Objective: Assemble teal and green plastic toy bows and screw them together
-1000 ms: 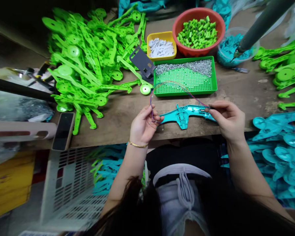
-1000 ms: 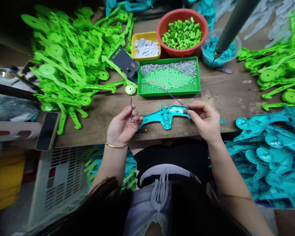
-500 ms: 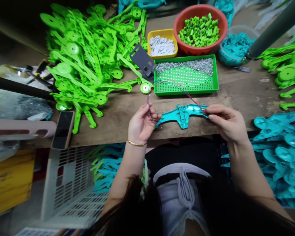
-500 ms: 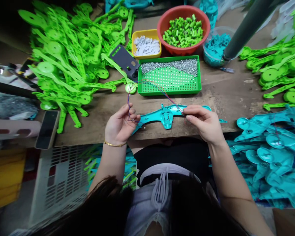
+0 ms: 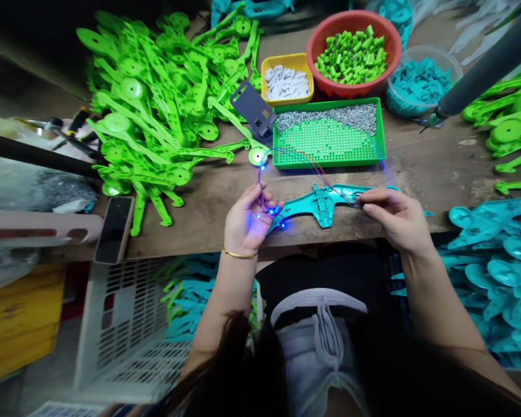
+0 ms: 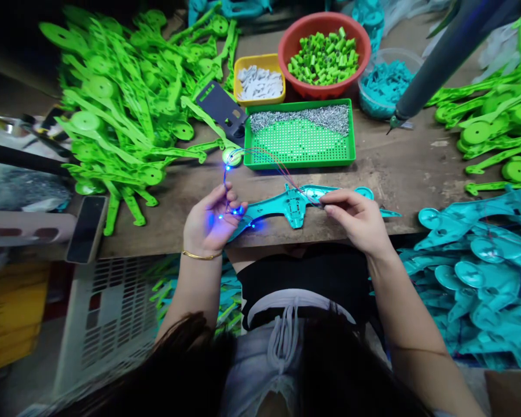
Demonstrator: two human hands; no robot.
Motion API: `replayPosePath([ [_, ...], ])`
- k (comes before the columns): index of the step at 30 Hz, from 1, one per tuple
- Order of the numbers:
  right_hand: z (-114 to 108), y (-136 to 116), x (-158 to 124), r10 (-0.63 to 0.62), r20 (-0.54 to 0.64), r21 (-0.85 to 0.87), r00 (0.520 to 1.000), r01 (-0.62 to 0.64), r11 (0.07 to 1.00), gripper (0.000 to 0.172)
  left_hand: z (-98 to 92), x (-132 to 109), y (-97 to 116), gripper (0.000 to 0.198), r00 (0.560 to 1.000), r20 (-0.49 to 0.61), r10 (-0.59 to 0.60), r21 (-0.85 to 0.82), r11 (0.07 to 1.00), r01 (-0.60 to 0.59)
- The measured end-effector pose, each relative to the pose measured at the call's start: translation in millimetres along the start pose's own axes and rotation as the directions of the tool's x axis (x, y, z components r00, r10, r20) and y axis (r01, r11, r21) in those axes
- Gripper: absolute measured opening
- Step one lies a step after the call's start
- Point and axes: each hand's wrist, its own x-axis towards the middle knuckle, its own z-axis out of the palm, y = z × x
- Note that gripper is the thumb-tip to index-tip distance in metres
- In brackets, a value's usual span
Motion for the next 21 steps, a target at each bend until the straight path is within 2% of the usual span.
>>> replayPosePath([
  [3, -11, -1, 6, -0.022, -0.060, -0.012, 0.998, 0.021, 1.000, 0.012, -0.5, -2, -3, 0.029, 0.996, 0.084, 0.005, 0.044, 0.999, -0.009],
  [5, -22, -5, 15, -0.084, -0.105, -0.094, 0.991, 0.074, 0.993, 0.012, 1.4, -4, -6, 0.025, 0.989, 0.146, -0.008, 0.069, 0.998, -0.002],
  [7, -28, -14, 25, -0.229, -0.176, -0.309, 0.957, 0.167, 0.936, 0.016, 7.5, -4, -10, 0.021, 0.976, 0.213, -0.034, 0.093, 0.996, 0.014],
  [9, -23, -25, 31, -0.411, -0.198, -0.555, 0.890, 0.244, 0.795, 0.019, 18.5, -5, -16, 0.014, 0.960, 0.273, -0.056, 0.110, 0.994, 0.027],
  [11, -5, -33, 30, -0.514, -0.107, -0.669, 0.851, 0.320, 0.671, 0.021, 32.6, -6, -23, 0.007, 0.948, 0.312, -0.065, 0.111, 0.993, 0.032],
  [14, 33, -36, 19, -0.476, 0.141, -0.654, 0.868, 0.442, 0.613, 0.033, 51.9, -7, -34, 0.003, 0.940, 0.336, -0.057, 0.120, 0.993, 0.017],
  [15, 42, -35, 16, -0.450, 0.161, -0.651, 0.878, 0.437, 0.620, 0.030, 56.2, -8, -37, 0.003, 0.940, 0.339, -0.039, 0.133, 0.991, -0.006],
  [17, 51, -32, 13, -0.393, 0.116, -0.613, 0.912, 0.377, 0.694, 0.021, 60.9, -8, -42, 0.006, 0.941, 0.336, 0.031, 0.163, 0.982, -0.090],
  [19, 48, -31, 14, -0.326, 0.056, -0.523, 0.944, 0.306, 0.796, 0.017, 62.2, -8, -44, 0.009, 0.937, 0.332, 0.112, 0.186, 0.966, -0.181],
  [21, 43, -30, 16, -0.296, 0.078, -0.489, 0.952, 0.296, 0.821, 0.015, 62.9, -7, -47, 0.010, 0.933, 0.324, 0.156, 0.186, 0.957, -0.224],
])
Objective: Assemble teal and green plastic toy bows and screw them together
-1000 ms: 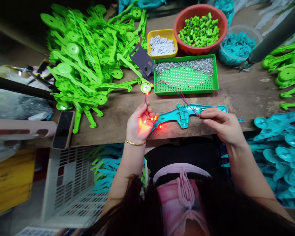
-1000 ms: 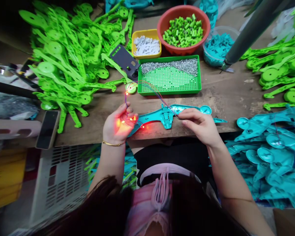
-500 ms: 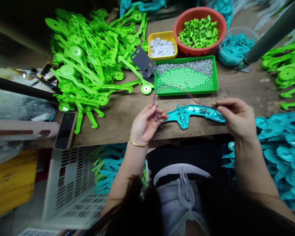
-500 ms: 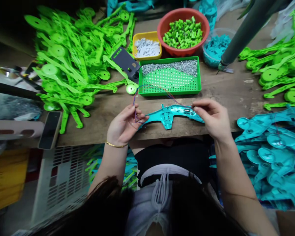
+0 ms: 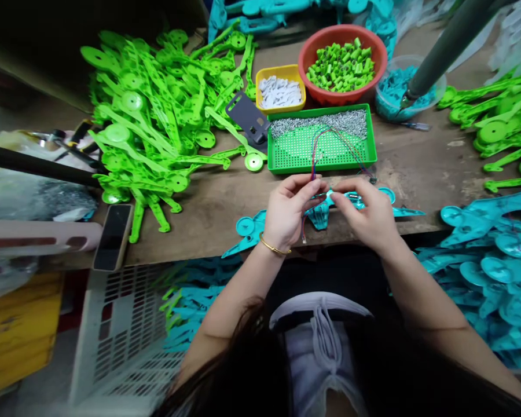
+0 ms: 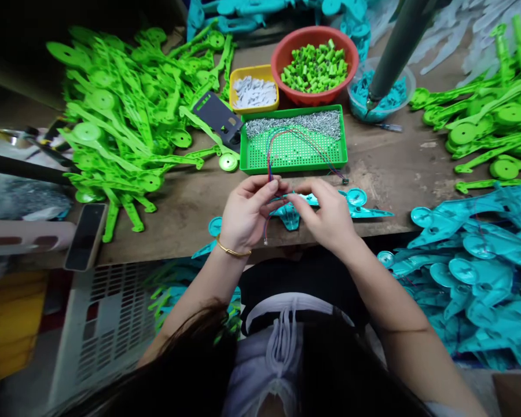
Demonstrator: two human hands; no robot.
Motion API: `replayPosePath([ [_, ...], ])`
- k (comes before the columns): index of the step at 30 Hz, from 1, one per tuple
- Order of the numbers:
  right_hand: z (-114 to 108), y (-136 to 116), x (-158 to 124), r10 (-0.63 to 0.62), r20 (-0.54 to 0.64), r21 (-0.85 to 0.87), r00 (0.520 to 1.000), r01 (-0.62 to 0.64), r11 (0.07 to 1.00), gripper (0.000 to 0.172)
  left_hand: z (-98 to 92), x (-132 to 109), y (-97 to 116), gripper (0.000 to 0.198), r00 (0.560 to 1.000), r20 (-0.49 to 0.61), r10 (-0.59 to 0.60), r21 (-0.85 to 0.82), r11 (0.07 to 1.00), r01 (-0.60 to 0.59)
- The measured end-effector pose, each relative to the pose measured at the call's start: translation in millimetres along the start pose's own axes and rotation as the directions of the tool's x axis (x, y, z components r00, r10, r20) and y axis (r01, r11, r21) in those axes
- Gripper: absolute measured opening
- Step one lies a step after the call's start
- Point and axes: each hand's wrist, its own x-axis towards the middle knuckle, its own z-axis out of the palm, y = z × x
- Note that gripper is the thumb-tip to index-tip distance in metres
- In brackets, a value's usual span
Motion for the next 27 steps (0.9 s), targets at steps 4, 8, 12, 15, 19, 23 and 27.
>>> replayPosePath([
  [4, 5, 2, -1, -0.042, -0.050, -0.066, 0.998, 0.038, 0.997, 0.013, 3.9, 1, -5, 0.014, 1.000, 0.006, -0.004, -0.019, 1.000, 0.004],
  [8, -7, 6, 2, 0.089, -0.129, 0.123, 0.988, -0.073, 0.990, 0.008, -1.5, 1, -4, 0.021, 1.000, 0.007, 0.008, 0.087, 0.996, -0.009],
  [12, -66, 34, 21, 0.196, -0.550, 0.036, 0.812, -0.212, 0.977, 0.012, -19.2, 1, 2, 0.026, 0.999, -0.019, -0.026, 0.265, 0.964, 0.030],
  [15, -112, 66, 35, 0.125, -0.692, -0.333, 0.711, -0.469, 0.818, 0.018, -28.6, 0, 6, 0.027, 0.997, 0.009, -0.072, 0.274, 0.960, 0.067],
  [19, -131, 91, 44, 0.330, -0.707, -0.459, 0.626, -0.761, 0.459, 0.025, -32.2, 0, 3, 0.025, 0.990, 0.047, -0.133, 0.218, 0.969, 0.120],
  [23, -122, 91, 39, 0.394, -0.626, -0.486, 0.673, -0.731, 0.479, 0.033, -36.7, 4, -3, 0.018, 0.994, -0.084, 0.072, 0.243, 0.969, -0.049],
  [27, -120, 75, 27, 0.204, -0.581, -0.425, 0.788, -0.508, 0.749, 0.040, -42.9, 10, 0, 0.006, 0.937, -0.227, 0.265, 0.232, 0.949, -0.212],
])
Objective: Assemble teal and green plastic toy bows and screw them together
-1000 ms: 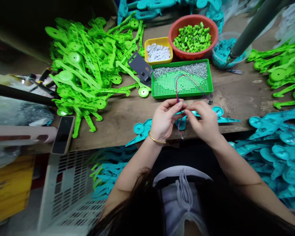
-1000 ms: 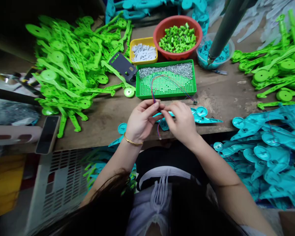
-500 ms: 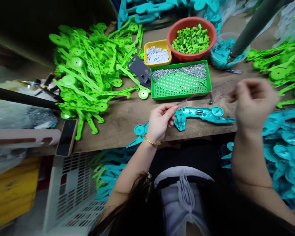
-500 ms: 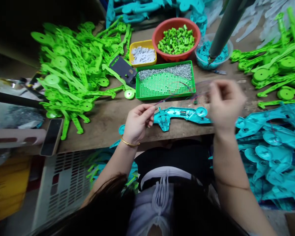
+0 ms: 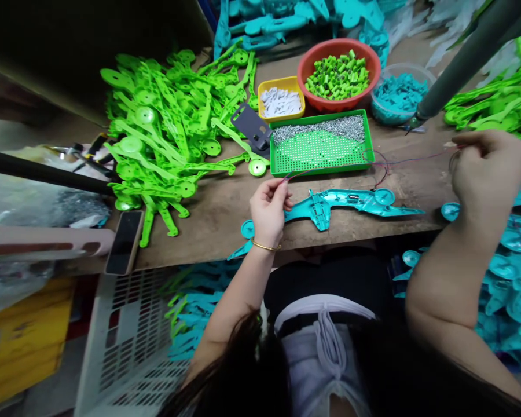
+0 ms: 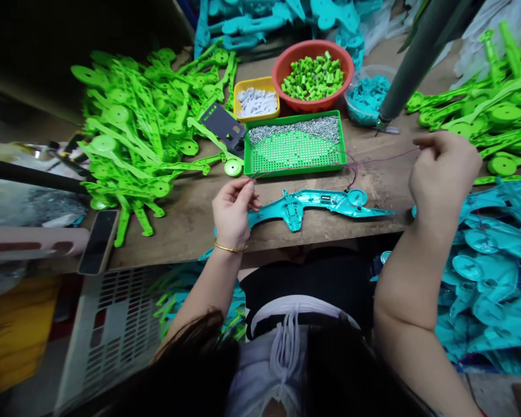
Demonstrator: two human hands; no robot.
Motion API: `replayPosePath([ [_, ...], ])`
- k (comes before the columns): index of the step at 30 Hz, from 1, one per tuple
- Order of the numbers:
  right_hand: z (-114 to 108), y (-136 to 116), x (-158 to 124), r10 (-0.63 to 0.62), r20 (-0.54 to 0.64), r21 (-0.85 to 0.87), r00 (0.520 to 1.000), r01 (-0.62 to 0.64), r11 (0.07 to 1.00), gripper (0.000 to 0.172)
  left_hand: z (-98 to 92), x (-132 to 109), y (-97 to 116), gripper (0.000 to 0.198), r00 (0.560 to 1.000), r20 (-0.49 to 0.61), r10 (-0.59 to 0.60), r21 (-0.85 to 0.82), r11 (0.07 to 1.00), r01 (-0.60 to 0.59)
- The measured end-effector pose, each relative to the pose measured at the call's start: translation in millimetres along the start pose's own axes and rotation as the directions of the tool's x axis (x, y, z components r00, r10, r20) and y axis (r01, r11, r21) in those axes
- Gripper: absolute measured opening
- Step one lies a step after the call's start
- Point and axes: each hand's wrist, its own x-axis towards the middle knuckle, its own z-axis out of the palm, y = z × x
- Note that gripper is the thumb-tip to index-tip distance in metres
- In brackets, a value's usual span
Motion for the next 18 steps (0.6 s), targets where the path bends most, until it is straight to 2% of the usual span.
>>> replayPosePath([
  [1, -4, -2, -3, -0.036, -0.019, 0.084, 0.999, 0.037, 0.996, 0.041, -0.4, 2, 2, 0.004, 0.999, 0.002, -0.048, -0.055, 0.997, 0.048],
  [3, -10, -5, -11, -0.052, -0.027, 0.178, 0.998, 0.056, 0.982, 0.041, 0.5, 4, 8, 0.012, 0.974, 0.079, -0.212, -0.201, 0.954, 0.224],
  [5, -12, -4, -16, -0.042, 0.025, 0.166, 0.999, 0.037, 0.986, 0.040, 3.0, 5, 14, 0.023, 0.930, 0.161, -0.331, -0.332, 0.869, 0.366],
  [6, -10, -1, -17, -0.039, 0.054, 0.133, 0.998, 0.031, 0.991, 0.039, 4.3, 6, 15, 0.027, 0.923, 0.169, -0.347, -0.386, 0.838, 0.386],
  [8, -5, 9, -14, -0.021, 0.081, 0.040, 0.997, 0.018, 0.999, 0.037, 5.2, 8, 16, 0.032, 0.938, 0.116, -0.327, -0.474, 0.812, 0.341],
  [10, 0, 22, -5, 0.073, 0.063, -0.109, 0.995, -0.065, 0.992, 0.037, 2.2, 12, 15, 0.033, 0.958, 0.030, -0.285, -0.505, 0.823, 0.261],
  [12, 1, 35, 8, 0.212, 0.040, -0.278, 0.977, -0.192, 0.941, 0.039, -3.9, 16, 12, 0.032, 0.967, -0.047, -0.252, -0.468, 0.861, 0.202],
  [14, -2, 40, 17, 0.293, 0.045, -0.372, 0.955, -0.256, 0.892, 0.045, -9.5, 18, 9, 0.027, 0.976, -0.112, -0.187, -0.398, 0.908, 0.128],
  [16, -10, 33, 15, 0.255, 0.064, -0.353, 0.965, -0.217, 0.910, 0.056, -10.1, 15, 5, 0.018, 0.986, -0.141, -0.087, -0.329, 0.944, 0.037],
  [18, -21, 9, -1, 0.106, 0.023, -0.243, 0.994, -0.097, 0.965, 0.062, -3.9, 7, 1, 0.012, 0.993, -0.115, 0.007, -0.267, 0.963, -0.038],
])
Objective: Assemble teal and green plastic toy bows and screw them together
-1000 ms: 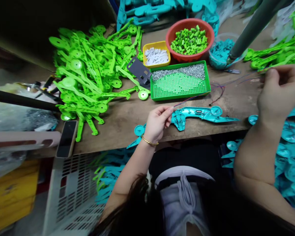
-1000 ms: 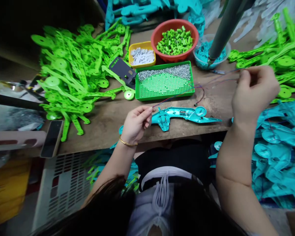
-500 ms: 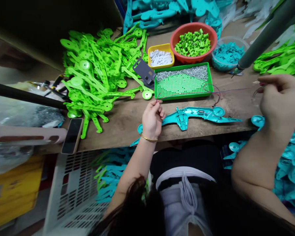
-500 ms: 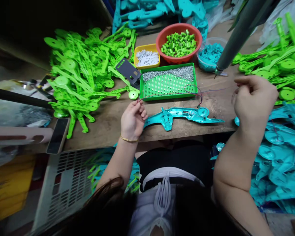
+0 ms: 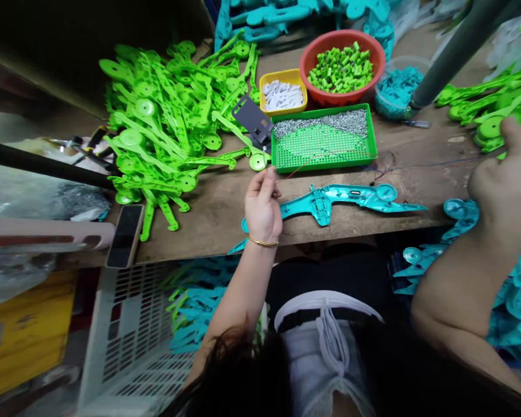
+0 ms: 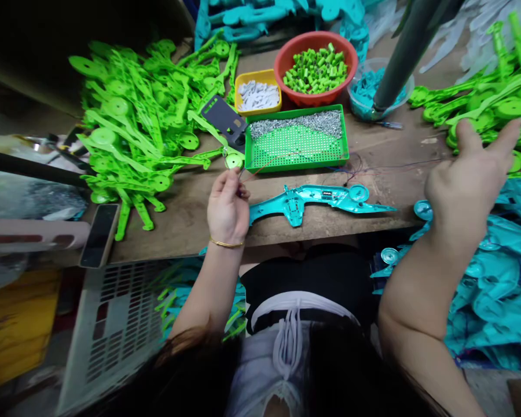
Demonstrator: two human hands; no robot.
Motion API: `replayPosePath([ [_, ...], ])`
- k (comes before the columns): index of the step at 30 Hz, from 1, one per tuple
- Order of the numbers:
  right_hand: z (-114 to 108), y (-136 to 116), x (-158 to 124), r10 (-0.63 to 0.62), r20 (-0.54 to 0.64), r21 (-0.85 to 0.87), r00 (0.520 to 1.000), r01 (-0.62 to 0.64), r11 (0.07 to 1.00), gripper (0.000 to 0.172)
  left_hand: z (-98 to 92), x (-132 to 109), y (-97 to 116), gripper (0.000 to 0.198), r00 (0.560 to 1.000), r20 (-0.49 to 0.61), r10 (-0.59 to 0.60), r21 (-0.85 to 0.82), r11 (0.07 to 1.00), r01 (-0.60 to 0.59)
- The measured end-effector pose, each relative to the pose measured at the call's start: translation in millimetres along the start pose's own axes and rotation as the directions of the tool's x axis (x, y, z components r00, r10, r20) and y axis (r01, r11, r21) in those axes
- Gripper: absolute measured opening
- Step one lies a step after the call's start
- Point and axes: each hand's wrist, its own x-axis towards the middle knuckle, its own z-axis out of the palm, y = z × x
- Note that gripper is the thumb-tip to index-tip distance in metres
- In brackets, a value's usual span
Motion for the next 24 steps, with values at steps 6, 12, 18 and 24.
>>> replayPosePath([
  [6, -15, -102, -90, -0.782, -0.076, 0.603, 0.619, 0.653, 0.458, 0.055, 23.7, -37, -11, 0.013, 0.969, 0.248, -0.003, 0.164, 0.986, -0.039],
  [12, 36, -115, -110, -0.817, 0.170, 0.804, 0.550, 0.402, 0.438, 0.052, 16.1, -37, 5, 0.010, 0.942, 0.319, -0.104, 0.256, 0.966, 0.020],
  [18, 35, -92, -105, -0.662, 0.228, 0.830, 0.714, 0.213, 0.515, 0.017, 9.5, -32, 7, 0.006, 0.955, 0.297, 0.008, 0.254, 0.963, -0.087],
  [24, 29, -97, -105, -0.603, 0.503, 0.819, 0.619, -0.119, 0.562, 0.022, 15.6, -41, -8, 0.011, 0.900, 0.432, 0.064, 0.176, 0.972, -0.154],
])
